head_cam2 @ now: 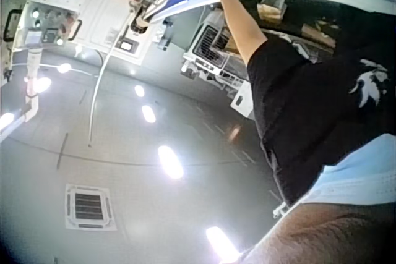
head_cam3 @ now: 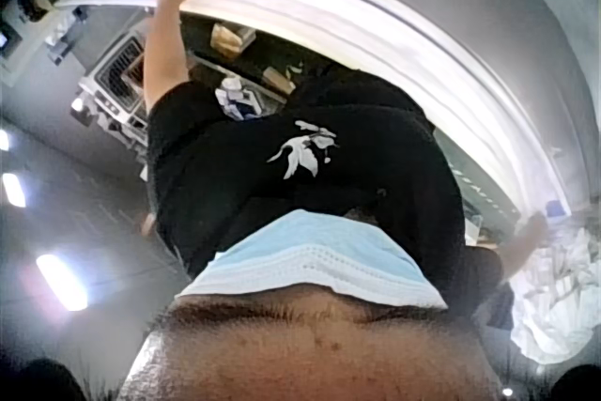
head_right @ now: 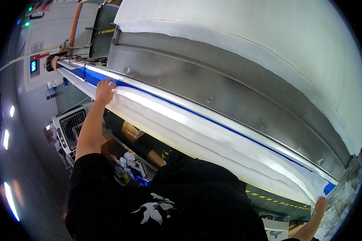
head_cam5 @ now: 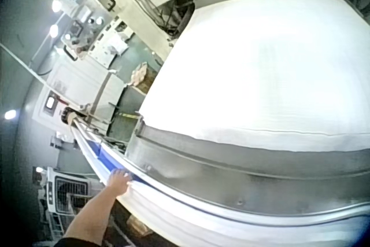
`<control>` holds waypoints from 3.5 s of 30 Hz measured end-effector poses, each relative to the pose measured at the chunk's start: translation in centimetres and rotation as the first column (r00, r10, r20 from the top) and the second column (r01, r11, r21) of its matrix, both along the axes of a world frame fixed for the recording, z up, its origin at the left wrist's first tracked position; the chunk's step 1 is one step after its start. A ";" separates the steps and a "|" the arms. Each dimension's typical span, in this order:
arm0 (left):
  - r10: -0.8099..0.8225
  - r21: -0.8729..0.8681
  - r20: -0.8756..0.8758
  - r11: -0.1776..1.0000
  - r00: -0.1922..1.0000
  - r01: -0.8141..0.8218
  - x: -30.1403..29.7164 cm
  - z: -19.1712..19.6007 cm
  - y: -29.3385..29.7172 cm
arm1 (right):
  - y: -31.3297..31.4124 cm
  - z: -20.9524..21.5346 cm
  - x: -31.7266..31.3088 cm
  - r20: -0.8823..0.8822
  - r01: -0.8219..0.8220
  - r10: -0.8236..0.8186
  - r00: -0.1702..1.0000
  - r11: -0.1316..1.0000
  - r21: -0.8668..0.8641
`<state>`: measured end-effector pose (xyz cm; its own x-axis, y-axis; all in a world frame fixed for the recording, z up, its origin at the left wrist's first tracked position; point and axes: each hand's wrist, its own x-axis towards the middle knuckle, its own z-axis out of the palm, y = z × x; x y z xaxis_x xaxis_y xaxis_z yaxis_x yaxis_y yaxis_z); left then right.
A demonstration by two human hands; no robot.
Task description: The person repeatedly lifts and places large white sheets onto a conveyor-fed machine, aligning them along a blue guide rail. The person handles the sheets one at a time, smoothing and positioning each before the next lift.
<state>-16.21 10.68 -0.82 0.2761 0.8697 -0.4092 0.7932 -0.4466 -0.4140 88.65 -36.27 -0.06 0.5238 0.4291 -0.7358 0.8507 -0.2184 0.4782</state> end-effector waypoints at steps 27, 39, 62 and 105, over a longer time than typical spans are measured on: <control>0.186 0.217 0.141 0.953 0.972 -0.214 -1.4 -0.1 -2.4 | 0.7 0.0 -1.5 -0.107 0.001 0.014 0.994 0.990 0.144; 0.177 0.174 0.136 0.964 0.975 -0.200 -1.3 0.1 -1.7 | 0.2 -0.4 -1.2 -0.091 0.029 -0.014 0.996 0.987 0.156; 0.181 -0.142 -0.157 0.969 0.971 -0.204 -0.2 -1.0 1.1 | -0.5 -0.9 -0.4 -0.103 0.034 -0.023 0.994 0.993 0.109; 0.203 -0.187 -0.141 0.956 0.969 -0.227 -0.5 -1.3 2.2 | 1.0 -0.3 -2.2 -0.103 0.025 -0.014 0.995 0.995 0.101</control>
<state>-16.68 12.84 -2.15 0.0307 0.8002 -0.5989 0.8300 -0.3543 -0.4308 86.48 -35.31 -0.37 0.4570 0.4955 -0.7387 0.8891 -0.2785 0.3633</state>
